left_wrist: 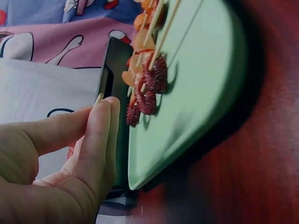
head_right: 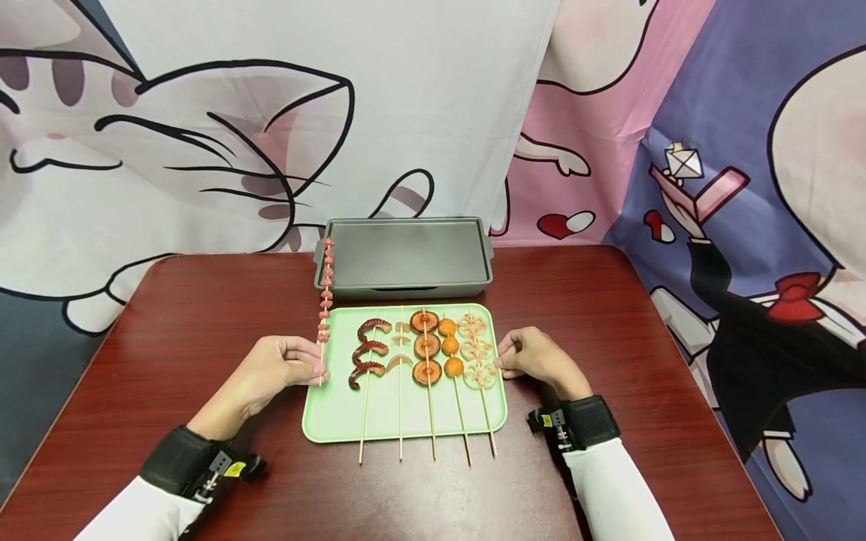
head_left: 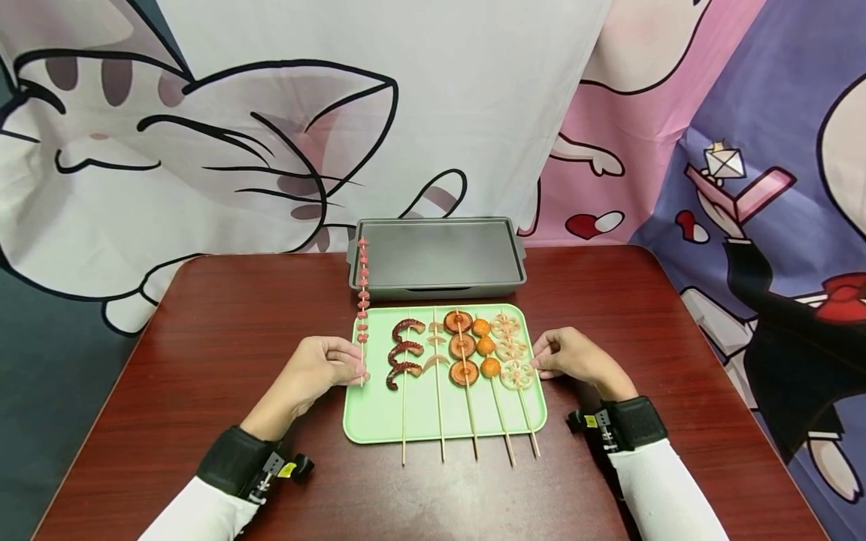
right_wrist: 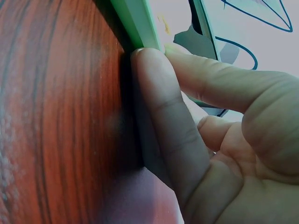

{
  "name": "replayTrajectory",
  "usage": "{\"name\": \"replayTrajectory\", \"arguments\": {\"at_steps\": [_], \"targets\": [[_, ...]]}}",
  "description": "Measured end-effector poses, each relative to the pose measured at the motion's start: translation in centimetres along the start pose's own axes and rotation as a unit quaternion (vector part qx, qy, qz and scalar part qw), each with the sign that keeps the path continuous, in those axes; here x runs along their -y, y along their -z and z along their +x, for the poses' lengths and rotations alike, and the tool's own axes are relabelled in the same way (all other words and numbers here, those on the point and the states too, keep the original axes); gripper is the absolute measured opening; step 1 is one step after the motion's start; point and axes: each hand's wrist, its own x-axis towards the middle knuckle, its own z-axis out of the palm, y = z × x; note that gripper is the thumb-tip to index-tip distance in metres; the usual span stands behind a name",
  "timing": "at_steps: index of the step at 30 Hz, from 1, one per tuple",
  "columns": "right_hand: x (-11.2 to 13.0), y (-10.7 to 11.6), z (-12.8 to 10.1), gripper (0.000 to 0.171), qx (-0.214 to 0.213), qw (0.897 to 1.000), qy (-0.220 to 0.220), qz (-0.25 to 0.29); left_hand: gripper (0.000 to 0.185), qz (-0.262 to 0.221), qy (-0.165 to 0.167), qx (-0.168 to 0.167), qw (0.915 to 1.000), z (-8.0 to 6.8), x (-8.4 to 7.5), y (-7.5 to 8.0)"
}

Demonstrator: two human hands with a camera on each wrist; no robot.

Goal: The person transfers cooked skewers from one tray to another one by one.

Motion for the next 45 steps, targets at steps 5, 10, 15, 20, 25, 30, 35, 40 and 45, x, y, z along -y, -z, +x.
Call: {"name": "replayTrajectory", "arguments": {"at_steps": [5, 10, 15, 20, 25, 30, 35, 40, 45], "targets": [[0.0, -0.1, -0.1, 0.012, 0.004, 1.0, 0.005, 0.003, 0.031, 0.011, 0.014, 0.006, 0.9998, -0.8, 0.5, -0.2], [-0.1, -0.1, 0.0, 0.012, 0.0, 1.0, 0.003, 0.005, 0.029, 0.02, 0.02, 0.023, 0.9994, -1.7, 1.0, -0.5], [-0.2, 0.0, 0.0, 0.012, 0.0, 1.0, 0.003, 0.004, 0.025, 0.024, 0.024, 0.045, 0.9984, -2.8, 1.6, -0.9], [-0.2, 0.1, 0.0, 0.013, 0.005, 1.0, 0.008, 0.013, 0.019, 0.026, 0.022, 0.062, 0.9975, -3.9, 2.4, -1.3], [0.1, 0.0, -0.1, 0.015, 0.009, 1.0, 0.016, 0.025, 0.019, 0.023, 0.02, 0.07, 0.9971, -4.8, 2.8, -1.6], [0.2, 0.0, -0.1, 0.015, 0.01, 1.0, 0.012, 0.024, 0.022, 0.014, 0.024, 0.077, 0.9966, -5.6, 3.2, -1.7], [0.2, 0.0, -0.1, 0.014, 0.009, 1.0, 0.012, 0.021, 0.023, 0.001, 0.039, 0.082, 0.9959, -6.3, 3.7, -1.7], [0.1, 0.0, 0.0, 0.013, 0.01, 1.0, 0.01, 0.021, 0.023, -0.003, 0.048, 0.084, 0.9953, -6.8, 4.0, -1.8], [0.1, -0.1, 0.0, 0.013, 0.009, 1.0, 0.008, 0.019, 0.023, -0.007, 0.056, 0.077, 0.9954, -7.1, 4.1, -1.9]]}}
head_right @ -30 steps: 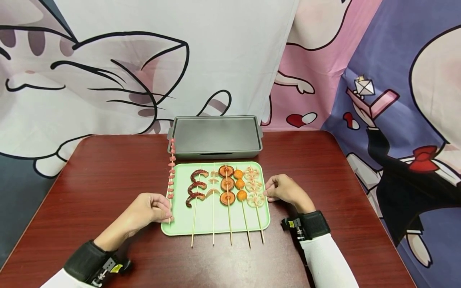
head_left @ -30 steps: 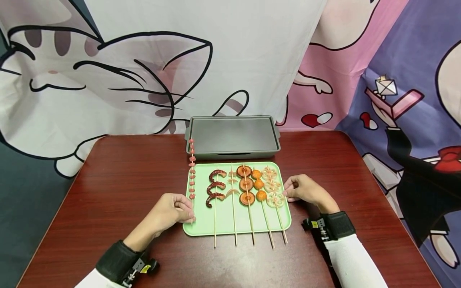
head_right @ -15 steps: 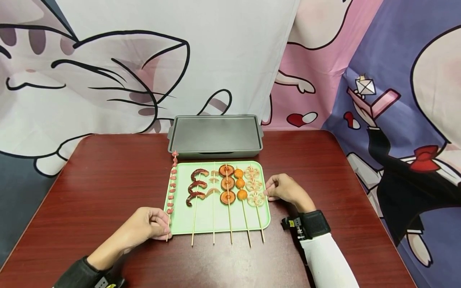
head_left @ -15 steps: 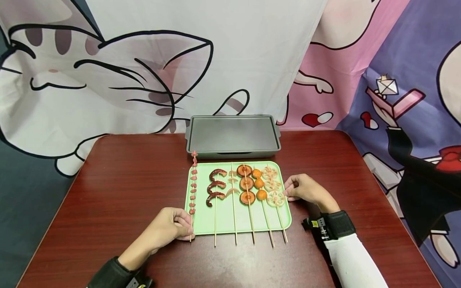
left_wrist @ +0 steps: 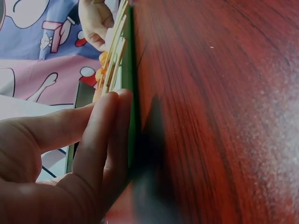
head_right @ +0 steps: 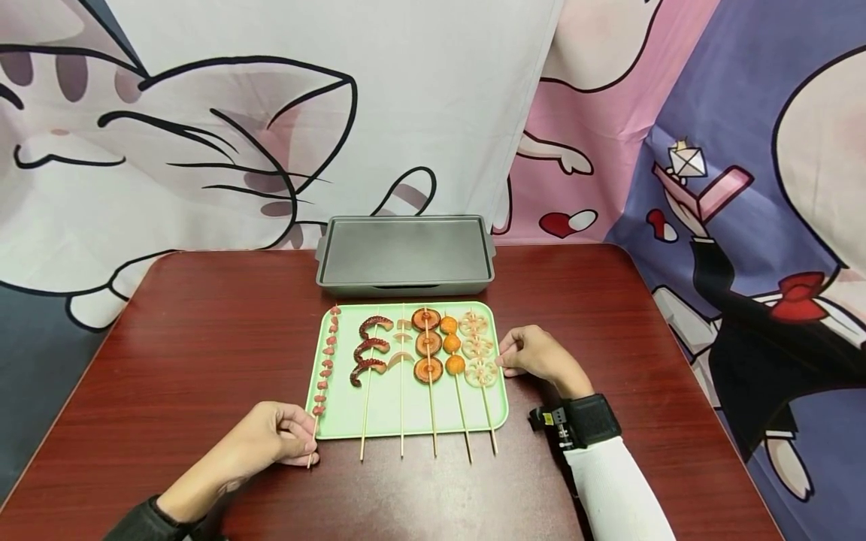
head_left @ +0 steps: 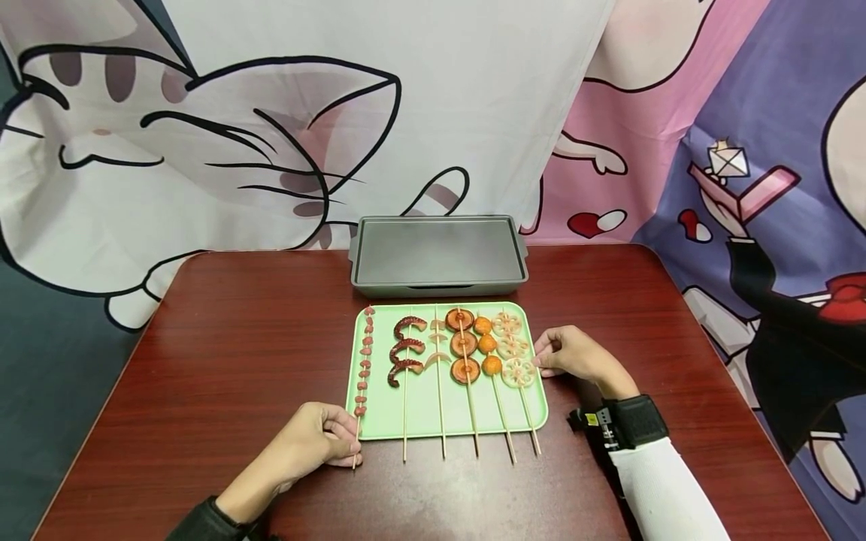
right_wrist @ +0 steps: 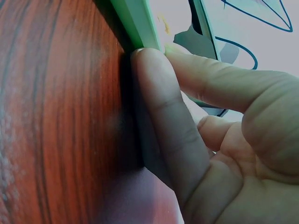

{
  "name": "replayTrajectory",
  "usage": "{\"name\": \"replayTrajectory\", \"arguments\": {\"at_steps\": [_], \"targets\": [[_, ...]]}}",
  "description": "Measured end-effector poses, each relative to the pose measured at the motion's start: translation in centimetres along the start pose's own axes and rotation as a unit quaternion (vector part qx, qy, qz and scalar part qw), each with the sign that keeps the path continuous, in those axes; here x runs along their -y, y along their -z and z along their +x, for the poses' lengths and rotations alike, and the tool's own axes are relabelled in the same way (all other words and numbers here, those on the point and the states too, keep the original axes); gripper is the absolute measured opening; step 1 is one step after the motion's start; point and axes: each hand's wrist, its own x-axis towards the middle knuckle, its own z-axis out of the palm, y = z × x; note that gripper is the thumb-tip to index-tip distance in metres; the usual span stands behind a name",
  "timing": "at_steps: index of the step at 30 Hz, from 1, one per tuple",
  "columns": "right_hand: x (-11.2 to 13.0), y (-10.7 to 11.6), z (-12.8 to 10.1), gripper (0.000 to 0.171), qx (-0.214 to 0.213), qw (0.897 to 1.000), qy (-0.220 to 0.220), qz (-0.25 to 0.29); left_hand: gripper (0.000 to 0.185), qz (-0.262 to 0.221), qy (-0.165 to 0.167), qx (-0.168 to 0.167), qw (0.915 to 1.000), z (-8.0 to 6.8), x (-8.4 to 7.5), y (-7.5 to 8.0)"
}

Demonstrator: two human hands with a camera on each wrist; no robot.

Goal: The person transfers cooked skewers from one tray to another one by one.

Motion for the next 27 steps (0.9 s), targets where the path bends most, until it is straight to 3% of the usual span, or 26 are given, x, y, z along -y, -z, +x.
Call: {"name": "replayTrajectory", "arguments": {"at_steps": [11, 27], "targets": [[0.29, -0.13, -0.12, 0.015, -0.002, 1.0, -0.004, -0.003, 0.03, 0.005, 0.009, -0.016, 0.9998, -0.09, 0.09, -0.13], [-0.35, 0.02, -0.34, 0.014, -0.012, 1.0, -0.013, -0.01, 0.024, 0.089, 0.004, -0.067, 0.9937, 0.12, -0.34, -0.65]]}}
